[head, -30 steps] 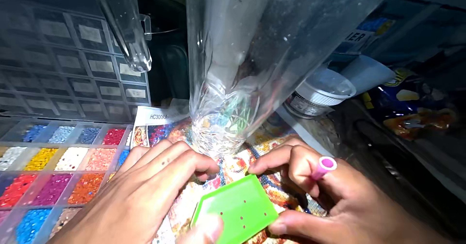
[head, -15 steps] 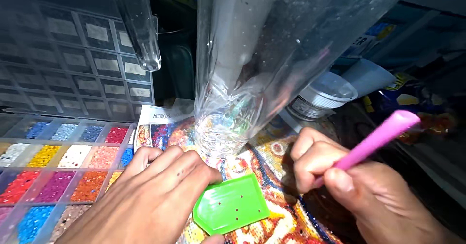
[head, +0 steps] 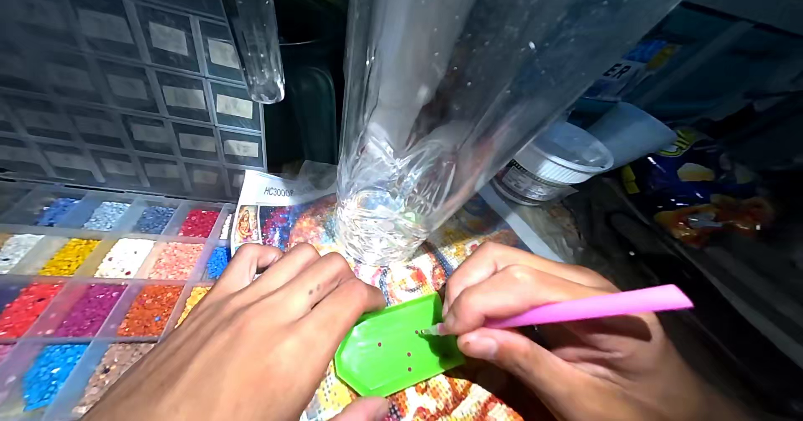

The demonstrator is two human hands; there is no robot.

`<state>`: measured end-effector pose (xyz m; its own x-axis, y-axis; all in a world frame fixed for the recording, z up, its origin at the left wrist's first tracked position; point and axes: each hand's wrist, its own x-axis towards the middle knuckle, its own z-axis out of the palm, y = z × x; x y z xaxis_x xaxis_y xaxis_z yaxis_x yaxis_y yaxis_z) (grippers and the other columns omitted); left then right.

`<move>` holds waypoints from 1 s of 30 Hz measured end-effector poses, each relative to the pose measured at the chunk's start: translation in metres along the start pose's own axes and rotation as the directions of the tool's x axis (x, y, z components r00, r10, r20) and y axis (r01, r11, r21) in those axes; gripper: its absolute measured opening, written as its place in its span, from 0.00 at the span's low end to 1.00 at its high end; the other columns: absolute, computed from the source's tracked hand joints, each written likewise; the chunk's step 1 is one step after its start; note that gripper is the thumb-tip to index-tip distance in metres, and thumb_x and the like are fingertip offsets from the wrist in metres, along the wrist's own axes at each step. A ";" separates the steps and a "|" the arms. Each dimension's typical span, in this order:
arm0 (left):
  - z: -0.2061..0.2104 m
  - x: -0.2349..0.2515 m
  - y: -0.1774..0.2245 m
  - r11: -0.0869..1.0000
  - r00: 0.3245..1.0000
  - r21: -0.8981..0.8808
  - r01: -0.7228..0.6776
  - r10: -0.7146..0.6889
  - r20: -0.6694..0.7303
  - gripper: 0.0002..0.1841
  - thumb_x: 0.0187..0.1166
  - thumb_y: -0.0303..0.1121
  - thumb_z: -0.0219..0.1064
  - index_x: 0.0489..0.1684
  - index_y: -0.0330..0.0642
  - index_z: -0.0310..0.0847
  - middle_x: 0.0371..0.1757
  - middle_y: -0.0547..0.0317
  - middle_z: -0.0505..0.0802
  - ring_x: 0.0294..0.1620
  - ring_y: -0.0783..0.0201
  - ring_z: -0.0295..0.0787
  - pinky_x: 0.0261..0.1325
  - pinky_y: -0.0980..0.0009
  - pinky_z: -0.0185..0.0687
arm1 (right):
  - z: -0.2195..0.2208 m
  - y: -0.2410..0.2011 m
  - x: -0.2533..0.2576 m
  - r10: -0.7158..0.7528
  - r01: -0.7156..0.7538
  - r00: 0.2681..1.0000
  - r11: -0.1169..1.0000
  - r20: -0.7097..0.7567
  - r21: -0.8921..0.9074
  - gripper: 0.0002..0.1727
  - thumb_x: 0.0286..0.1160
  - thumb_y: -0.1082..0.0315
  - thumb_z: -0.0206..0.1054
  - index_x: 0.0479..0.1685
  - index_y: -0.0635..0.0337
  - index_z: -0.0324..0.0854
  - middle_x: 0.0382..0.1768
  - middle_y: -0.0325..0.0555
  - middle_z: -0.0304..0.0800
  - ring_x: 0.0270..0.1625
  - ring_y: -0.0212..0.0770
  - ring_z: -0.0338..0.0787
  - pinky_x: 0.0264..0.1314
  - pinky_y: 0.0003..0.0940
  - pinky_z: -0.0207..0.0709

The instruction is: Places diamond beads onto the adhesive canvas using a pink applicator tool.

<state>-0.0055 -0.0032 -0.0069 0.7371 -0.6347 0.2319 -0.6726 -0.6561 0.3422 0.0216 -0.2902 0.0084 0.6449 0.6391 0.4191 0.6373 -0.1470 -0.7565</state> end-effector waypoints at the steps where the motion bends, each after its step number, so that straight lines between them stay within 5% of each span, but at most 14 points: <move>1: 0.000 0.000 0.000 1.000 1.000 0.000 0.000 0.000 -0.003 0.28 0.74 0.66 0.64 0.66 0.61 0.84 0.52 0.67 0.89 0.52 0.63 0.83 0.58 0.52 0.67 | 0.001 0.000 0.000 0.011 -0.011 1.000 1.000 0.004 0.008 0.04 0.80 0.69 0.71 0.43 0.59 0.90 0.41 0.38 0.92 0.49 0.34 0.92 0.52 0.28 0.90; 10: 0.003 0.000 -0.001 1.000 0.999 0.024 -0.010 0.011 -0.032 0.29 0.73 0.68 0.63 0.63 0.60 0.86 0.49 0.69 0.88 0.51 0.64 0.83 0.56 0.54 0.69 | 0.002 0.000 0.000 0.039 -0.038 0.999 0.999 0.038 -0.037 0.04 0.80 0.68 0.71 0.43 0.57 0.90 0.42 0.36 0.92 0.49 0.33 0.92 0.51 0.27 0.90; 15: 0.007 0.001 0.001 0.999 0.996 0.049 -0.004 0.008 -0.093 0.28 0.72 0.68 0.63 0.59 0.60 0.86 0.46 0.71 0.88 0.50 0.66 0.83 0.53 0.55 0.70 | -0.001 -0.008 0.001 0.020 -0.020 1.000 0.995 -0.001 0.097 0.04 0.81 0.68 0.70 0.44 0.58 0.88 0.41 0.40 0.92 0.47 0.35 0.93 0.50 0.30 0.90; 20: 0.011 0.001 -0.003 0.998 0.990 0.068 0.005 0.005 -0.138 0.27 0.72 0.65 0.60 0.60 0.61 0.84 0.47 0.74 0.86 0.50 0.68 0.81 0.46 0.60 0.72 | 0.016 -0.021 -0.001 0.054 -0.095 0.987 0.957 0.153 0.274 0.07 0.81 0.72 0.69 0.49 0.66 0.87 0.48 0.50 0.94 0.56 0.41 0.94 0.61 0.36 0.90; 25: 0.003 0.002 -0.007 1.000 0.998 -0.027 -0.015 0.014 -0.064 0.32 0.71 0.67 0.59 0.67 0.59 0.83 0.54 0.76 0.87 0.60 0.69 0.81 0.60 0.59 0.77 | 0.017 -0.028 0.000 0.065 -0.114 0.983 0.948 0.169 0.297 0.05 0.76 0.77 0.72 0.47 0.67 0.86 0.48 0.51 0.94 0.56 0.42 0.94 0.61 0.35 0.91; 30: -0.010 0.002 -0.008 0.999 0.999 -0.046 -0.004 0.007 0.054 0.37 0.66 0.68 0.63 0.74 0.59 0.78 0.57 0.73 0.85 0.64 0.67 0.79 0.63 0.58 0.79 | 0.012 -0.036 0.009 0.048 -0.098 0.966 0.977 0.255 0.190 0.06 0.76 0.75 0.72 0.47 0.67 0.87 0.47 0.51 0.94 0.53 0.40 0.94 0.57 0.32 0.90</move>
<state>0.0024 0.0047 -0.0002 0.7281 -0.6601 0.1847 -0.6718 -0.6339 0.3831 -0.0006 -0.2699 0.0338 0.5458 0.8026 0.2406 0.4789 -0.0632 -0.8756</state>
